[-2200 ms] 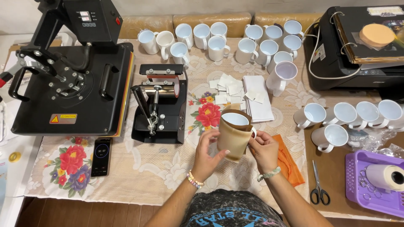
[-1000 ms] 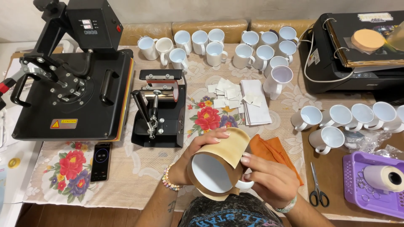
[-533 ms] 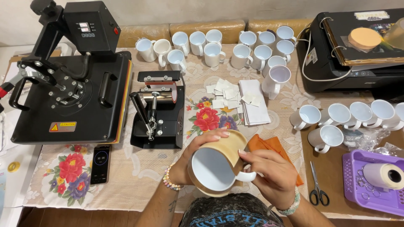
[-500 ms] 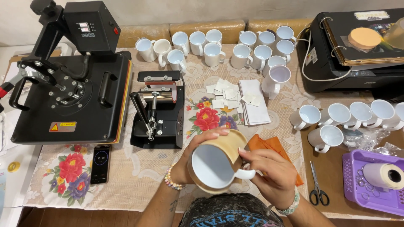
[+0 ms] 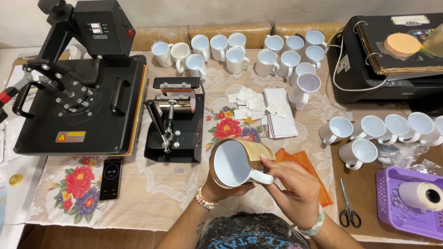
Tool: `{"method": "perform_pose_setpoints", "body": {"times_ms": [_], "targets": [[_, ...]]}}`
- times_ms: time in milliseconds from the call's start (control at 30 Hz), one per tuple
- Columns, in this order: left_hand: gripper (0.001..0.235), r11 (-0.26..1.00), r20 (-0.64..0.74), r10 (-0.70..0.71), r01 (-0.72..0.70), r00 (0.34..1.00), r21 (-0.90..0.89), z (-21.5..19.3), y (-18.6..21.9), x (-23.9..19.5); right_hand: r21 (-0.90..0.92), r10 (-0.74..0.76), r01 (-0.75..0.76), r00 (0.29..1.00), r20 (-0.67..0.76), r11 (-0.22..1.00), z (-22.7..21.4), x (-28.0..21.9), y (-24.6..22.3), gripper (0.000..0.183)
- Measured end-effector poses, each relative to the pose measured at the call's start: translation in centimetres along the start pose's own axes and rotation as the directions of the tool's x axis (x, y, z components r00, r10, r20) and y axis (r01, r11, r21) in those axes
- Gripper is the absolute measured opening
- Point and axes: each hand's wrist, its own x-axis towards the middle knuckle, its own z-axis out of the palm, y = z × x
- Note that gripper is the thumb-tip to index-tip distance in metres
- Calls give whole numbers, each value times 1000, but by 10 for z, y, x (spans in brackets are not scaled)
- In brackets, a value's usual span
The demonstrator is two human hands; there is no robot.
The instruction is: The person wraps a brown transfer sheet around a white mug and places it into a mug press. They then close the press handle to apply heat and pressure, using an orange cloth to handle the mug during the process.
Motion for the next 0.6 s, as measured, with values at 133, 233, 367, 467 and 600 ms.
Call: {"method": "perform_pose_setpoints", "body": {"times_ms": [133, 233, 367, 467, 600], "targets": [[90, 996, -46, -9, 5, 999, -95, 1, -10, -10, 12, 23, -23, 1000, -13, 1000, 4, -5, 1, 7], [98, 983, 61, -181, 182, 982, -19, -1, -32, -24, 11, 32, -32, 999, -1, 999, 6, -8, 2, 7], [93, 958, 48, -125, 133, 991, -254, 0, -16, -14, 2, 54, -54, 998, 30, 999, 10, -10, 4, 10], [90, 868, 73, -209, 220, 975, -445, -4, -49, -40, -4, 95, -95, 993, 66, 995, 15, -11, 5, 15], [91, 789, 69, -305, 293, 950, -540, -9, -68, -52, -46, 136, -132, 986, 94, 990, 23, -17, 8, 37]]}}
